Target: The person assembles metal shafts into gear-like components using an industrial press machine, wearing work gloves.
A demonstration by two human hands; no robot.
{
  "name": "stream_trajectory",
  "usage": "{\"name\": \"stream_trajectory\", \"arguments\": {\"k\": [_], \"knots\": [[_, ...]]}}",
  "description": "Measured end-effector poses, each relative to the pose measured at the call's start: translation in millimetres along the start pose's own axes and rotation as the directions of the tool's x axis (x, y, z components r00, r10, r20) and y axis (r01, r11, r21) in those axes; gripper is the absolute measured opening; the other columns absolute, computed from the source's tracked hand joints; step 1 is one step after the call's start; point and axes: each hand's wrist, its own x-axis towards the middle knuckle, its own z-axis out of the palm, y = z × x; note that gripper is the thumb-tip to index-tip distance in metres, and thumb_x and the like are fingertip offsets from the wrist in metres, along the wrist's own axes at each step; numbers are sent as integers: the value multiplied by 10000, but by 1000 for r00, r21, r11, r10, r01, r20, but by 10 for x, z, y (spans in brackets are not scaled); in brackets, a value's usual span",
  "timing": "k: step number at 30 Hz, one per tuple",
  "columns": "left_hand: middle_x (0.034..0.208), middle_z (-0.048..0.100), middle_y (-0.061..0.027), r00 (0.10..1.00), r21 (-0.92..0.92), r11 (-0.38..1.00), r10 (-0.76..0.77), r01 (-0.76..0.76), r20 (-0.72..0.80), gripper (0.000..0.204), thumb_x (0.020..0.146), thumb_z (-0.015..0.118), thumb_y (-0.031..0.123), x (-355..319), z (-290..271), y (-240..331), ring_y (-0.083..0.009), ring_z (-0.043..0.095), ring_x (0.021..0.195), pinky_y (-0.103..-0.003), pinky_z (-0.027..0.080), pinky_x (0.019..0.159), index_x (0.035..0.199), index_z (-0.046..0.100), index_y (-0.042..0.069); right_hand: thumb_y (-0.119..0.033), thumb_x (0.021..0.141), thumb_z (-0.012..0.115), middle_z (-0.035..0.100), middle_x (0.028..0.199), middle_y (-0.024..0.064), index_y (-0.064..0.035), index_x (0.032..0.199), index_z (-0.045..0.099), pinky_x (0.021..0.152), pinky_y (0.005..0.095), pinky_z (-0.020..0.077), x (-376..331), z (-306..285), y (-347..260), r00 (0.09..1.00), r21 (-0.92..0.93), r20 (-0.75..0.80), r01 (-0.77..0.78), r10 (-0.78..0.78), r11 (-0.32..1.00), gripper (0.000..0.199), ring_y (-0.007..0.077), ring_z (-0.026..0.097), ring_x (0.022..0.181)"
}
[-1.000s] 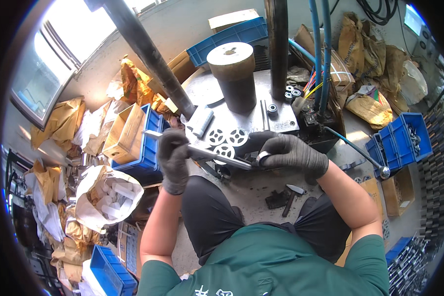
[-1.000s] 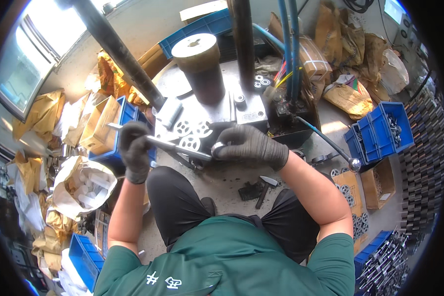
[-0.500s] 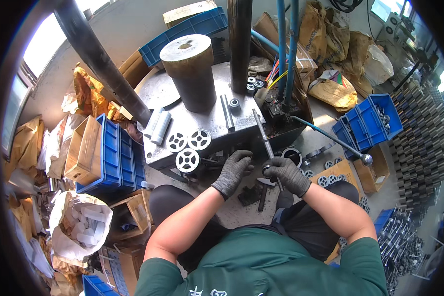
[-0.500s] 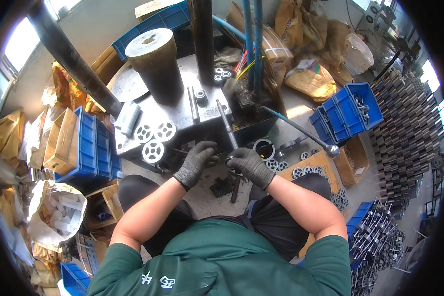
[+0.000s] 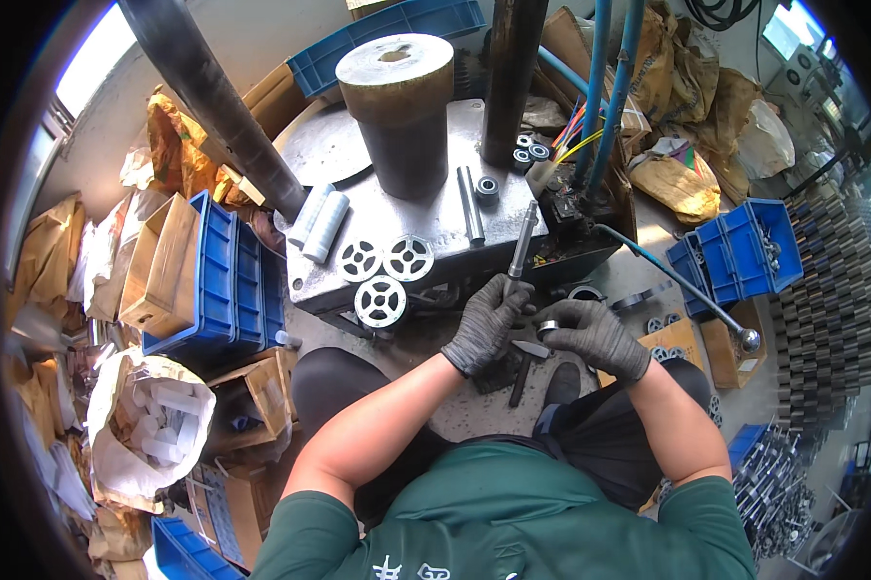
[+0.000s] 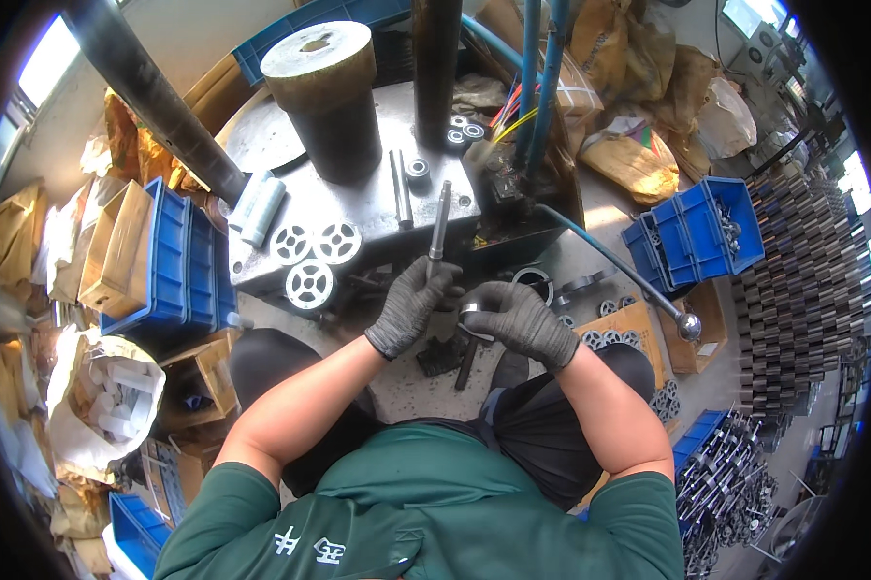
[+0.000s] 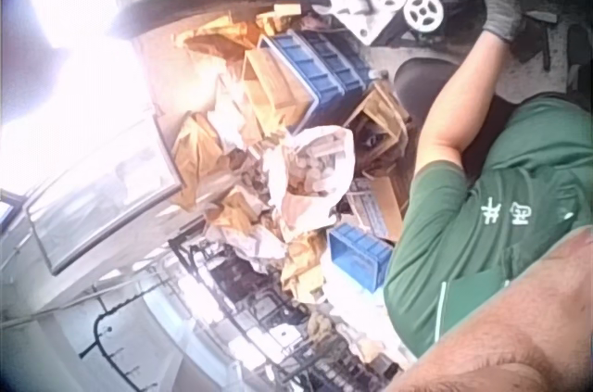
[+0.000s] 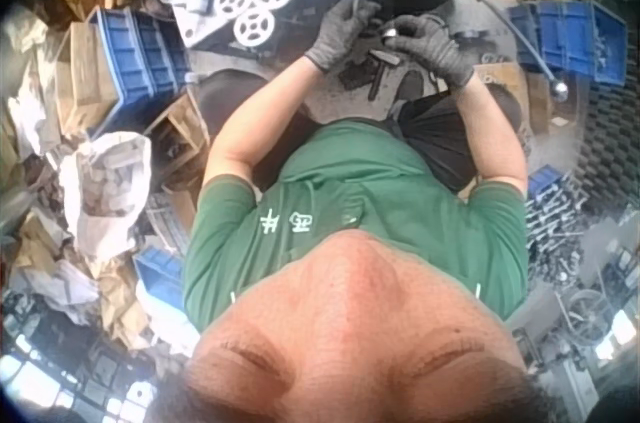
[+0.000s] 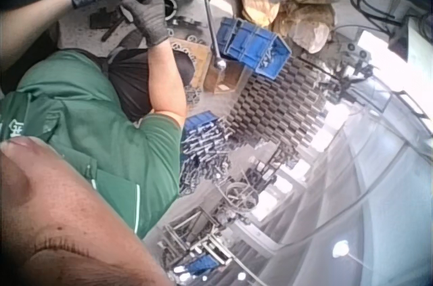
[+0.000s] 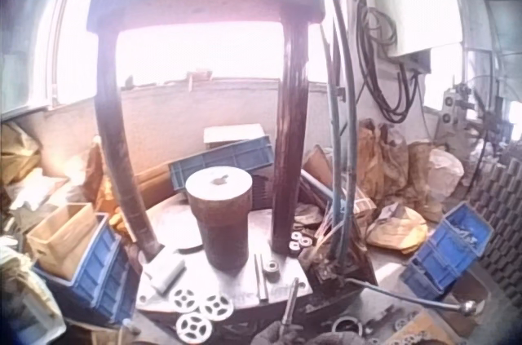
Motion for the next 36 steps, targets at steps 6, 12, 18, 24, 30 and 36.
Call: {"name": "stream_trajectory", "arguments": {"k": [6,12,18,24,30,36], "knots": [[985,701,-57,966,-175,962,-230,208,-119,307,1087,604,374,141,-39,-132,-132,702,824,-296,575,713,1209,592,92,-162,907,787,697,987,-3,-25,1151,725,767,235,500,32,-119,-240,955,123,-263,177,-140,977,287,63,605,865],[968,684,-54,962,1,962,-273,273,11,265,1091,597,335,-42,60,-75,-114,669,734,-281,556,644,1168,574,82,-153,960,732,709,1007,23,-19,1204,700,783,233,520,46,-149,-280,884,65,-418,258,-209,964,280,81,637,887],[952,677,-49,991,141,984,-118,109,61,224,1099,583,261,-120,70,-108,-95,632,716,-265,551,664,1151,585,43,-134,1042,632,683,1205,117,16,1329,619,935,311,583,306,-97,-376,777,329,-578,500,-248,801,324,205,718,1103],[945,677,-47,989,126,987,-112,99,95,236,1096,588,246,-169,51,-108,-85,620,734,-252,543,692,1198,587,33,-94,1046,616,683,1182,77,-14,1370,617,978,314,559,470,-53,-287,836,312,-466,462,-290,830,334,168,671,1109],[881,664,-46,996,148,986,-85,82,14,270,1070,617,284,-232,16,-23,-121,609,815,-338,535,774,1077,631,14,-111,1058,619,688,1192,70,-21,1329,640,1019,331,534,581,19,-373,806,334,-520,497,-283,801,287,164,656,1139],[924,669,-16,993,321,946,-69,35,95,244,1089,602,278,-299,-81,30,-55,589,729,-233,506,626,1171,613,48,-203,1058,666,699,1206,89,-27,1349,621,1005,331,532,580,157,-315,837,166,-407,461,-365,872,344,177,672,1115]]}}
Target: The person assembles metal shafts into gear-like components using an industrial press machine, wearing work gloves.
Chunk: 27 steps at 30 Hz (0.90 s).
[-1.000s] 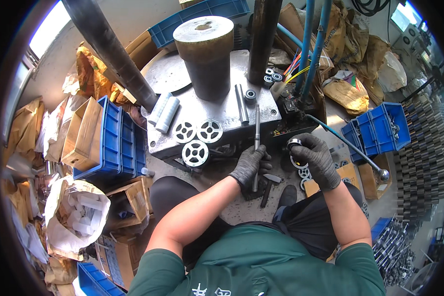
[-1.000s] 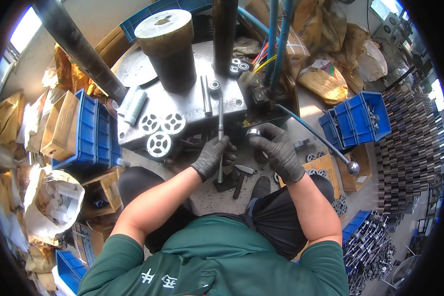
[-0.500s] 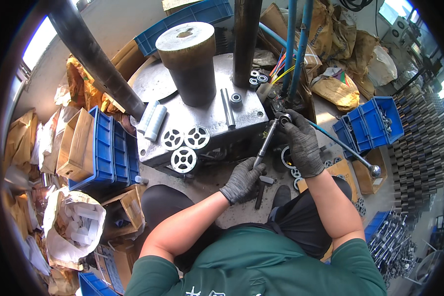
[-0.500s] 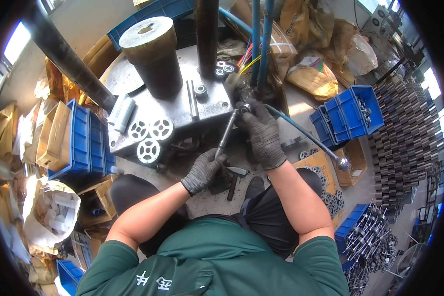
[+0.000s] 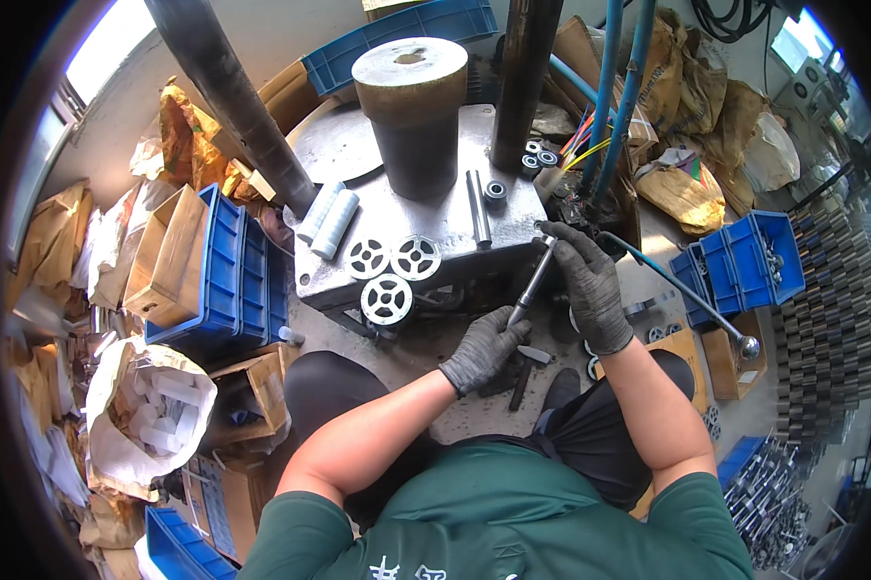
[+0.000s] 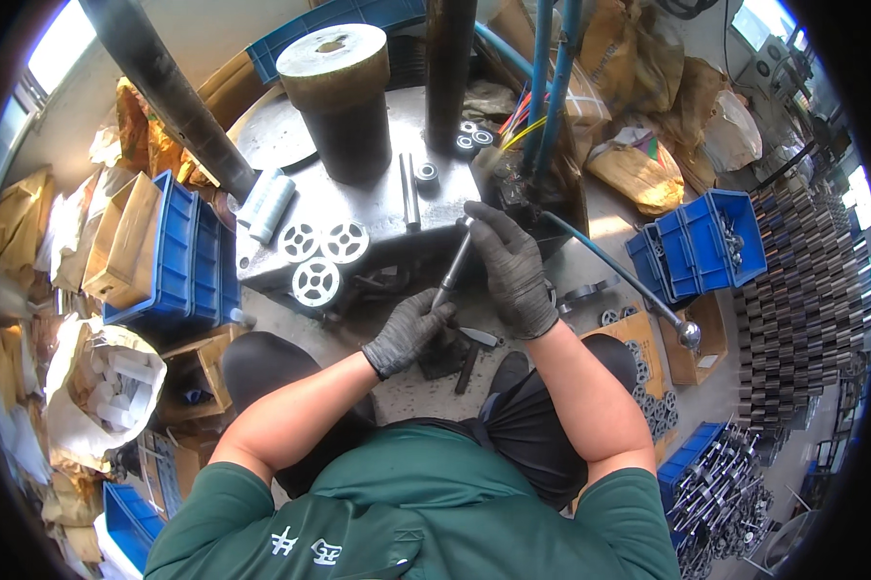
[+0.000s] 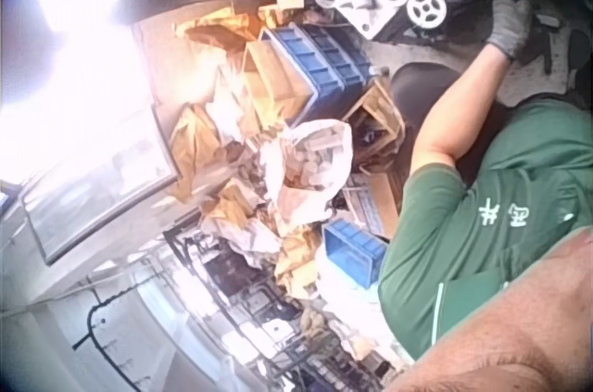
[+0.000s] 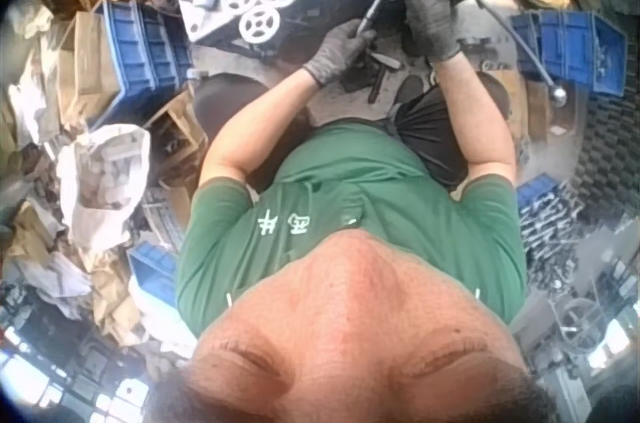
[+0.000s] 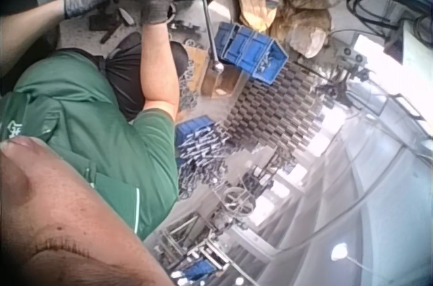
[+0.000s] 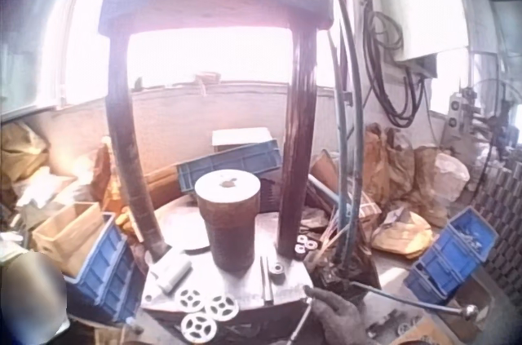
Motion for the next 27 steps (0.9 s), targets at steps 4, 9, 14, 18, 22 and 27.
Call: {"name": "stream_trajectory", "arguments": {"k": [4,9,14,18,22,27], "knots": [[885,670,-86,994,-119,992,23,-36,-111,243,1046,628,262,-58,-28,9,-168,637,845,-366,538,799,1076,634,21,-235,1051,675,677,1225,143,-12,1458,510,826,381,610,-138,303,-109,989,286,22,-147,147,947,492,219,698,1003],[952,691,-101,896,357,863,425,-357,-130,226,1051,640,213,-231,-212,79,-195,696,861,-340,563,747,1167,627,19,-360,1032,700,667,1262,174,8,1437,538,832,377,607,-220,340,-98,819,99,421,-468,389,878,570,215,687,1052],[990,651,-107,747,508,737,619,-447,-241,295,973,758,243,-740,-598,622,-227,673,885,-363,561,791,1153,637,43,-415,1058,655,715,1209,126,19,1333,636,921,331,569,-289,578,-615,889,-220,433,-51,145,974,514,163,675,1096],[968,624,-43,397,192,801,470,-567,-789,205,1017,696,198,-864,-1124,327,-120,573,843,-308,519,762,1113,620,34,-469,1049,659,714,984,76,-1,1244,658,823,272,539,-227,980,-857,924,-95,382,48,-8,994,507,128,678,916],[929,653,-52,483,-412,811,-186,-416,-855,191,1048,608,210,-574,-1661,-446,-155,612,728,-294,531,666,1142,626,45,-445,1057,653,690,906,55,-17,1106,679,764,267,539,-16,1387,-845,930,-50,368,-9,27,999,432,110,666,845],[974,754,-113,684,-755,552,-396,-356,-612,350,1067,584,313,-440,-1436,-77,-169,700,740,-289,559,662,1139,680,-16,-474,1038,668,675,819,43,-58,953,649,546,251,523,370,1567,-611,927,-168,342,220,-152,961,425,95,682,713]]}}
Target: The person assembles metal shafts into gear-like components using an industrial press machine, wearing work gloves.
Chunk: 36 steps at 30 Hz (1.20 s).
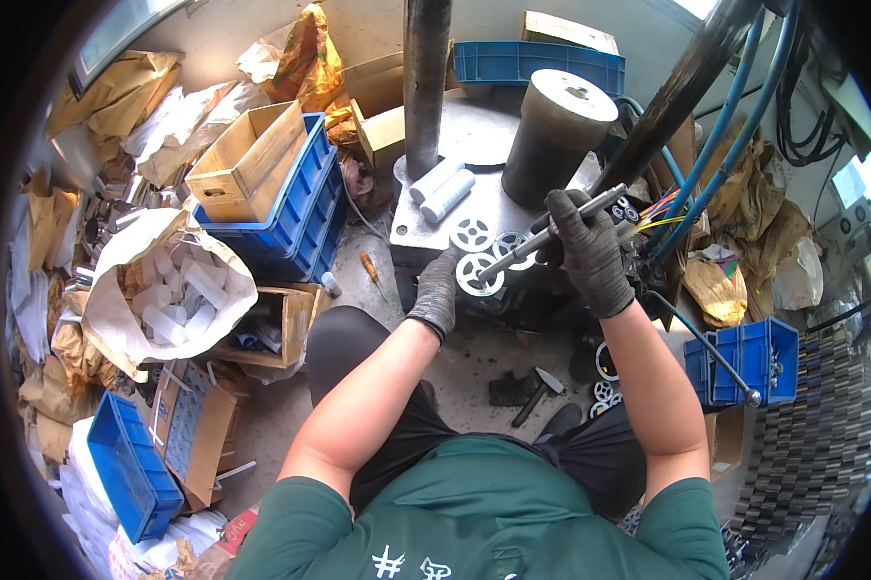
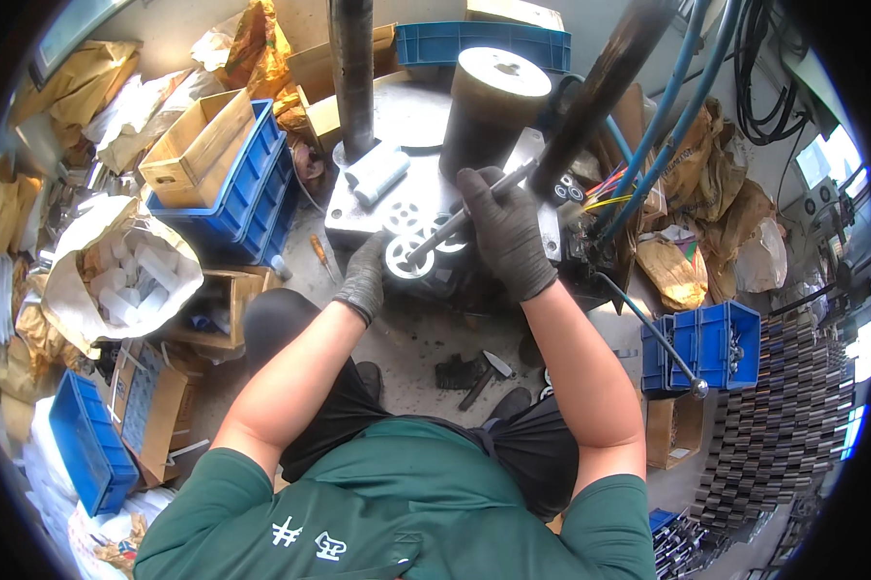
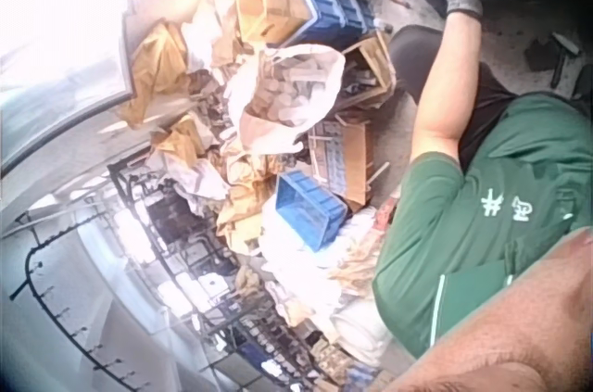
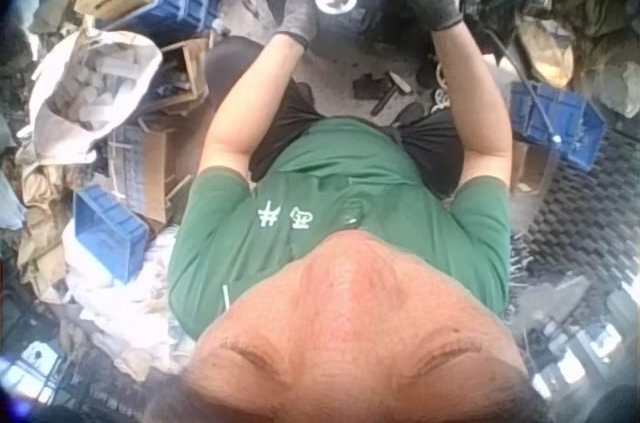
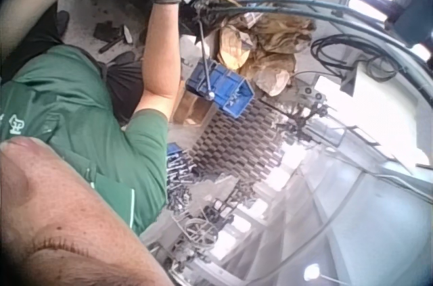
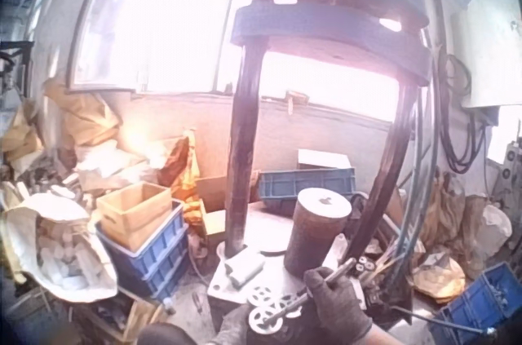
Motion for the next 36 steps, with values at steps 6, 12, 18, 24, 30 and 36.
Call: {"name": "stream_trajectory", "arguments": {"k": [6,12,18,24,30,36], "knots": [[939,751,-101,985,261,956,160,-137,-68,457,1017,672,400,232,0,-67,-171,682,760,-334,539,704,1039,731,-52,-501,1022,671,654,732,75,5,995,666,511,290,554,408,236,-147,974,-79,-2,-226,227,971,507,147,664,572],[912,707,-80,974,244,954,205,-176,-99,433,957,755,385,174,65,-90,-168,618,784,-353,511,720,1010,731,-43,-512,1027,671,613,703,37,-27,995,646,451,257,494,519,424,-94,984,-145,24,-169,174,975,487,112,607,508],[926,712,-89,979,313,936,189,-158,-72,478,970,732,434,229,20,-112,-177,627,793,-357,515,727,1030,736,-39,-477,1035,677,641,737,21,-54,968,647,601,276,510,328,463,-139,944,-306,261,-119,203,945,430,98,612,649],[933,714,-92,986,202,968,160,-147,-46,528,977,720,474,197,51,-120,-174,636,800,-345,526,733,1035,733,-51,-498,1038,658,617,746,10,-71,940,657,597,284,504,275,445,-170,936,-274,267,-154,229,949,438,93,581,640],[939,717,-62,996,30,996,84,-83,-34,513,972,746,453,256,27,-180,-166,636,782,-334,530,722,1124,723,-36,-537,1027,659,613,757,19,-50,951,652,589,296,501,342,472,-302,894,-457,255,-224,369,861,493,99,563,644],[1092,726,-136,997,-138,989,64,-58,40,493,929,808,324,71,76,-111,-241,735,895,-358,639,775,1231,671,-41,-619,1018,616,636,766,28,-27,967,676,638,313,534,365,374,-185,908,-476,298,-125,293,871,598,118,601,679]]}}
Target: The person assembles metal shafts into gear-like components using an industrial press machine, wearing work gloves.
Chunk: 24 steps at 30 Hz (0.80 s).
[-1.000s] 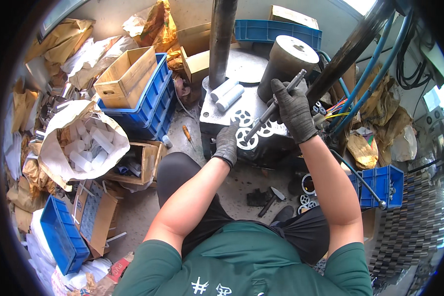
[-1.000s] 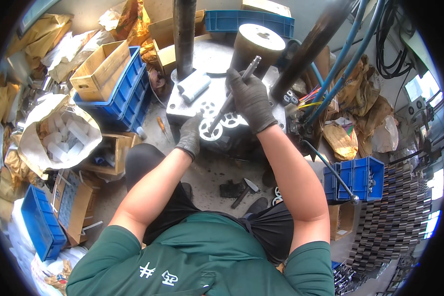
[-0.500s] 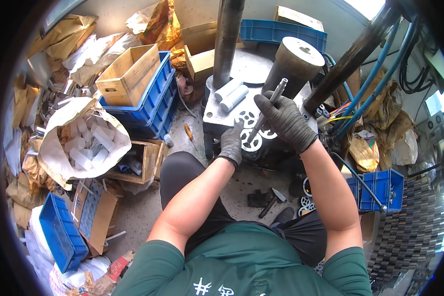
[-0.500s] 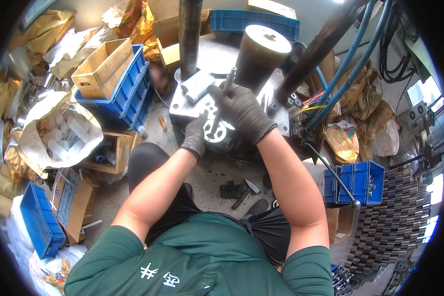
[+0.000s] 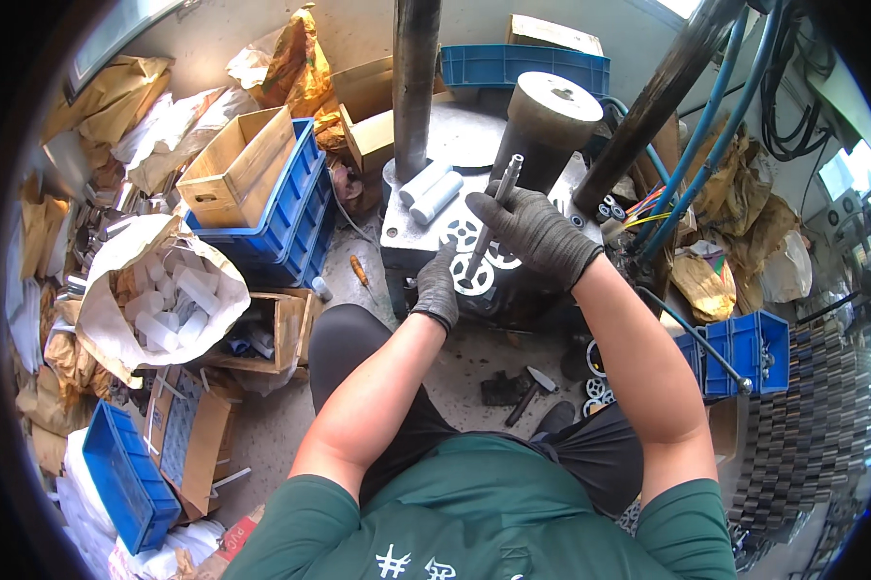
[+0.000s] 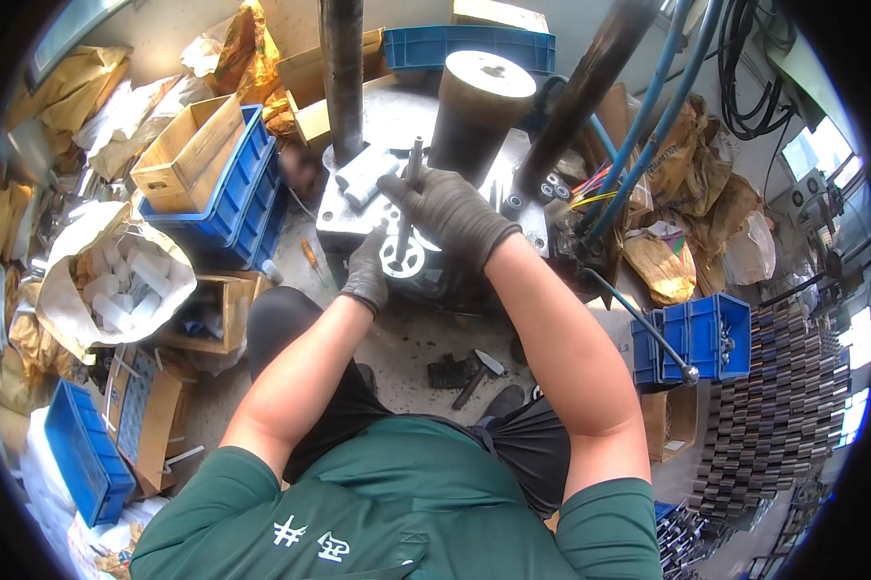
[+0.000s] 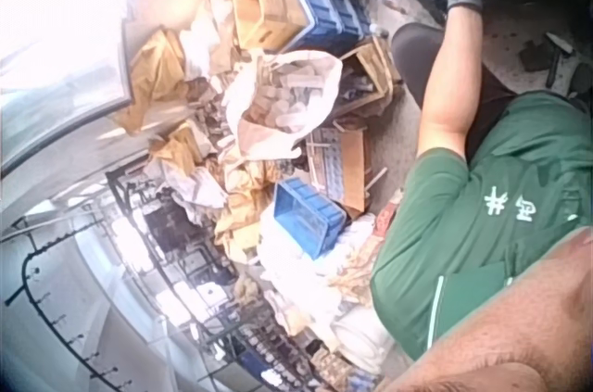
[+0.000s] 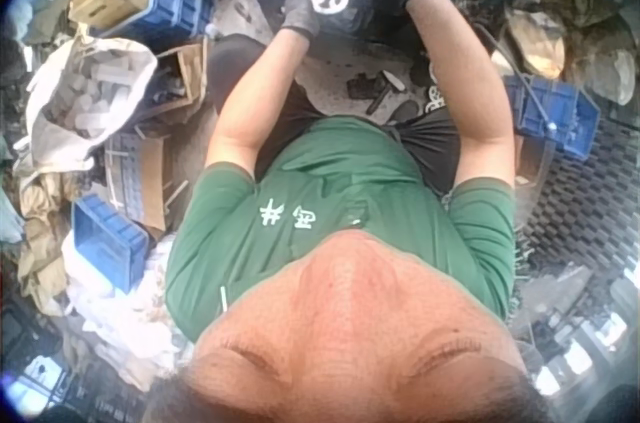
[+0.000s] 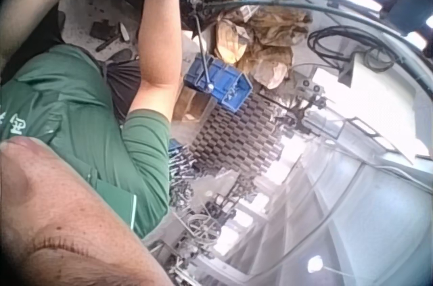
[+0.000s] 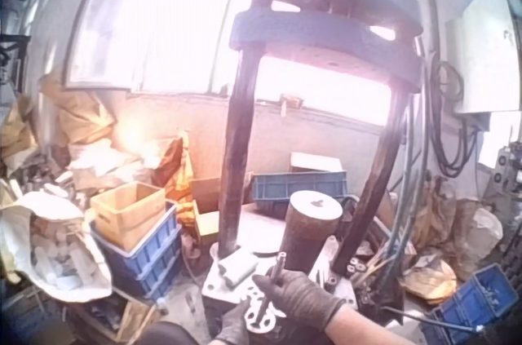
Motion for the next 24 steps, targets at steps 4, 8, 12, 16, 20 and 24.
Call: {"name": "stream_trajectory", "arguments": {"k": [4,8,12,16,20,24], "knots": [[1046,738,-154,998,-17,1000,11,-12,-57,388,983,736,270,-123,90,41,-253,748,853,-361,652,733,1191,670,-51,-649,1026,536,706,849,116,-20,1070,716,810,382,549,-38,-41,-43,1000,-157,-7,19,-20,987,655,240,684,824],[982,747,-147,996,-34,999,-15,13,-84,322,1029,682,268,-179,97,66,-250,747,783,-348,650,686,1135,684,-36,-657,1037,459,763,960,201,-18,1169,735,954,442,541,-81,-71,-149,1000,-322,-1,23,-25,947,708,367,737,985],[976,745,-146,994,11,1000,-15,16,-104,324,1029,681,266,-61,76,15,-243,738,761,-356,632,653,1117,687,-46,-592,1039,582,683,786,71,-26,1021,692,648,330,549,-43,-8,-1,998,-104,-61,21,-28,994,576,150,655,681],[931,726,-127,996,49,997,62,-60,-57,298,1011,694,271,110,-111,-95,-230,717,727,-378,595,598,1044,690,-25,-537,1038,623,677,789,53,-52,979,671,603,300,516,-60,152,59,997,195,-71,10,5,981,491,121,616,644],[886,703,-111,999,116,993,26,-20,-47,293,988,718,293,77,-107,-82,-219,694,706,-372,576,603,983,681,3,-472,1044,641,643,761,38,-64,936,638,575,289,478,-143,231,41,984,324,-177,67,-9,944,422,101,571,621],[881,687,-107,988,251,958,154,-141,-31,307,971,729,310,-30,-117,-71,-212,676,727,-378,574,634,965,674,8,-385,1047,628,629,730,70,-12,924,620,615,312,482,-359,274,53,957,198,-239,216,-167,956,393,135,602,675]]}}
